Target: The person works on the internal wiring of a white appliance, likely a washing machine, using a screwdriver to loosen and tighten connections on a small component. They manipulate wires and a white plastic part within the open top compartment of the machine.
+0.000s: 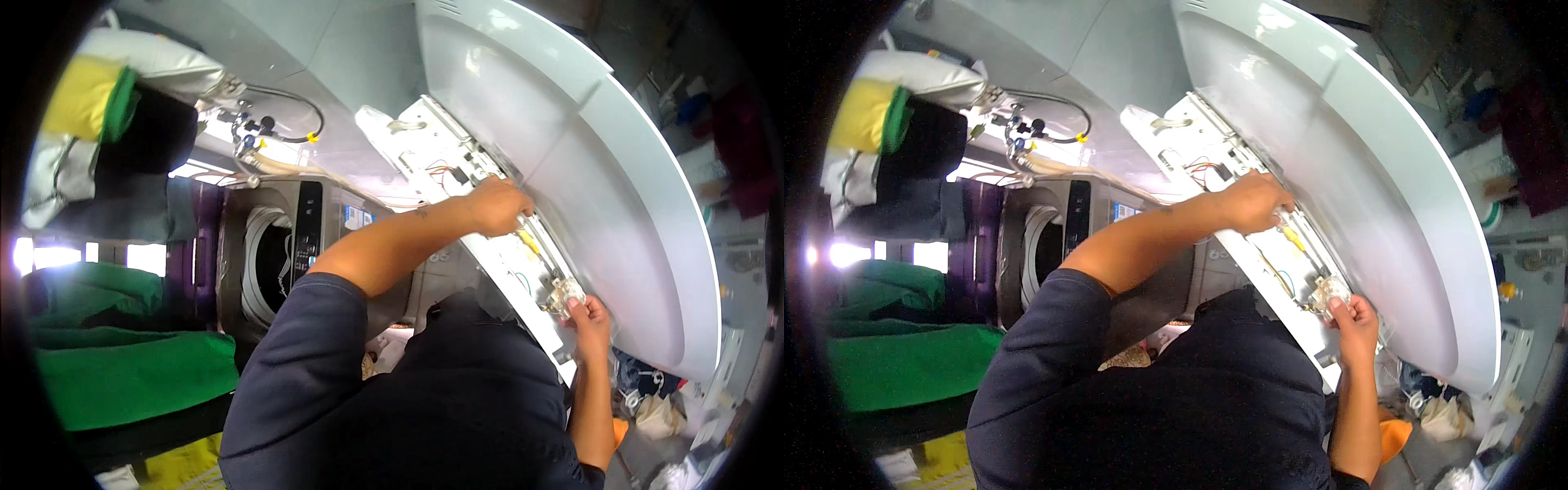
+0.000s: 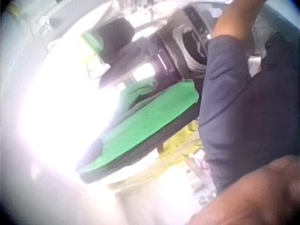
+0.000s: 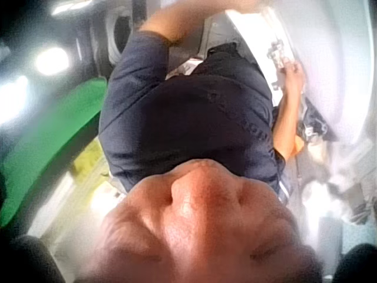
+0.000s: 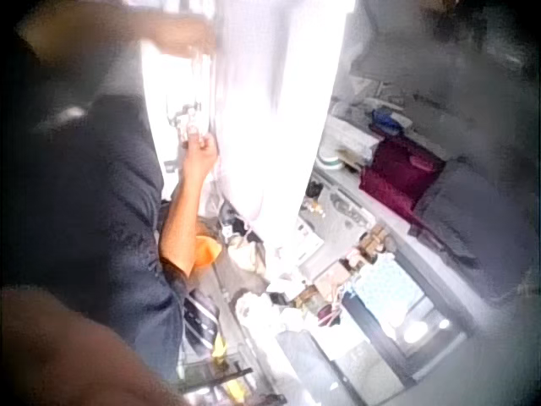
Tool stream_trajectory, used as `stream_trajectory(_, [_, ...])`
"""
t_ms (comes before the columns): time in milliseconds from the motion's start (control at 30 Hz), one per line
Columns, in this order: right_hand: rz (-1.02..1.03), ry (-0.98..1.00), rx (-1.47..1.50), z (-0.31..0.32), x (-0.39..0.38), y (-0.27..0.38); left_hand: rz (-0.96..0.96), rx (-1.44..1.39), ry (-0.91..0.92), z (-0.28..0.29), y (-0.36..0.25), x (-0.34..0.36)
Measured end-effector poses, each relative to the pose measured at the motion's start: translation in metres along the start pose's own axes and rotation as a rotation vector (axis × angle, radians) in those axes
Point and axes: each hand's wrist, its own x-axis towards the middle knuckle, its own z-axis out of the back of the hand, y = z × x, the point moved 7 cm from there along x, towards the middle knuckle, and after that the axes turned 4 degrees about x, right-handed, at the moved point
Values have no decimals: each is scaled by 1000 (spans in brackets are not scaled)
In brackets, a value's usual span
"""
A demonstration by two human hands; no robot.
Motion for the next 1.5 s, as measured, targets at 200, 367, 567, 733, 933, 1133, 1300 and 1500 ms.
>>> stream_trajectory(200, [-3,-15,33,-2,-4,8,134,-579,-690,67,35,-81])
stream_trajectory(367, [3,-6,35,-8,-5,16,703,-682,-1213,105,166,-229])
stream_trajectory(567, [-26,-4,25,-11,-10,21,1160,-1259,-1812,65,334,-438])
stream_trajectory(733, [-23,-47,10,-9,-14,25,1129,-1519,-1755,73,371,-461])
stream_trajectory(933, [-17,-7,-1,1,-18,25,981,-1452,-1867,76,433,-490])
stream_trajectory(1133, [-17,-36,-25,10,-19,19,748,-672,-2162,142,379,-503])
stream_trajectory(1300, [-52,-2,29,11,-19,14,681,-349,-1721,216,350,-479])
stream_trajectory(1500, [-191,-191,-94,106,-25,-23,288,-832,-1661,250,370,-449])
